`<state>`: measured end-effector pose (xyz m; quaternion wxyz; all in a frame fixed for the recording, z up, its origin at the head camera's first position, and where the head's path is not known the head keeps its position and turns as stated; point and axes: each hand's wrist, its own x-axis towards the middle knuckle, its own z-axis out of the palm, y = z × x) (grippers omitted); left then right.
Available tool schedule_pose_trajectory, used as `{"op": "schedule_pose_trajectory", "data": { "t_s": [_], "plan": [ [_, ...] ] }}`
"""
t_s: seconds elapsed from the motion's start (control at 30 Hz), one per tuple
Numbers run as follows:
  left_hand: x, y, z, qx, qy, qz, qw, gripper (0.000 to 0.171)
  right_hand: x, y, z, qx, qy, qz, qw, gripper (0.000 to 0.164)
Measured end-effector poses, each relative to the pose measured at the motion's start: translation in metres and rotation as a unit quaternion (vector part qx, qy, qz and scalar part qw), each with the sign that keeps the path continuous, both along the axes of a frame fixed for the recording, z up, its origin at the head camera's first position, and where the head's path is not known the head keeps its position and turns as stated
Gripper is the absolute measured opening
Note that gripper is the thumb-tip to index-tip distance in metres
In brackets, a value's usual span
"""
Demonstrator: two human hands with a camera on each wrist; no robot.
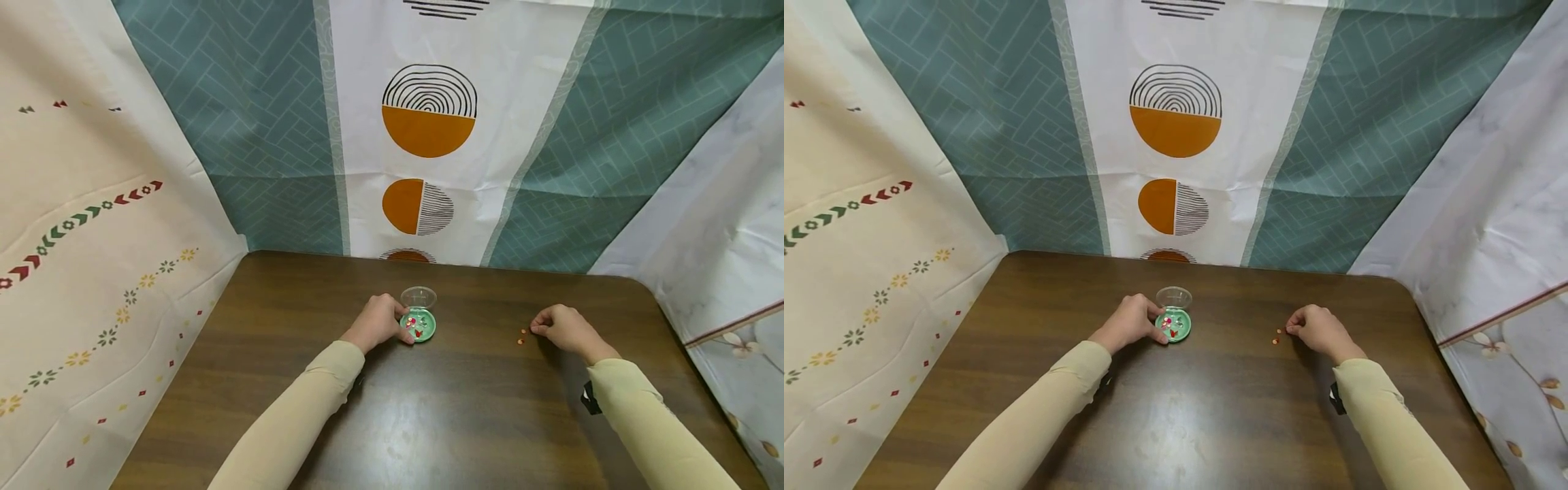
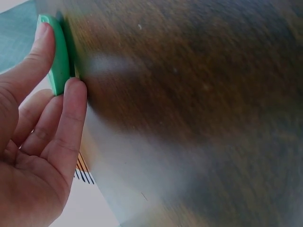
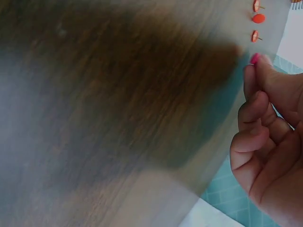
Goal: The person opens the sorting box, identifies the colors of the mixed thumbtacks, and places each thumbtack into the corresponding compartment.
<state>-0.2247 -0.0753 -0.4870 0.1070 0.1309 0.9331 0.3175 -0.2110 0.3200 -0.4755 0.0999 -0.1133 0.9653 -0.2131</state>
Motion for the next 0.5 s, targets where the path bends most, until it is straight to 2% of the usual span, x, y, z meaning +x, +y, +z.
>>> {"op": "schedule_pose_trajectory", "data": {
  "t_s": [0.2,0.37,0.5],
  "plan": [
    [0.002,-0.001,-0.003,0.004,0.007,-0.006,0.9999,0.061,-0.003,-0.007,0.000,-0.067,0.006,0.001,0.998,0.016],
    [0.000,-0.002,-0.004,0.000,0.022,-0.013,0.9997,0.062,-0.008,-0.023,0.007,-0.111,0.005,0.010,0.994,0.023],
    [0.000,-0.002,-0.002,0.002,0.020,-0.009,0.9998,0.061,-0.010,-0.040,0.015,-0.140,-0.006,0.016,0.990,0.025]
  ]
}}
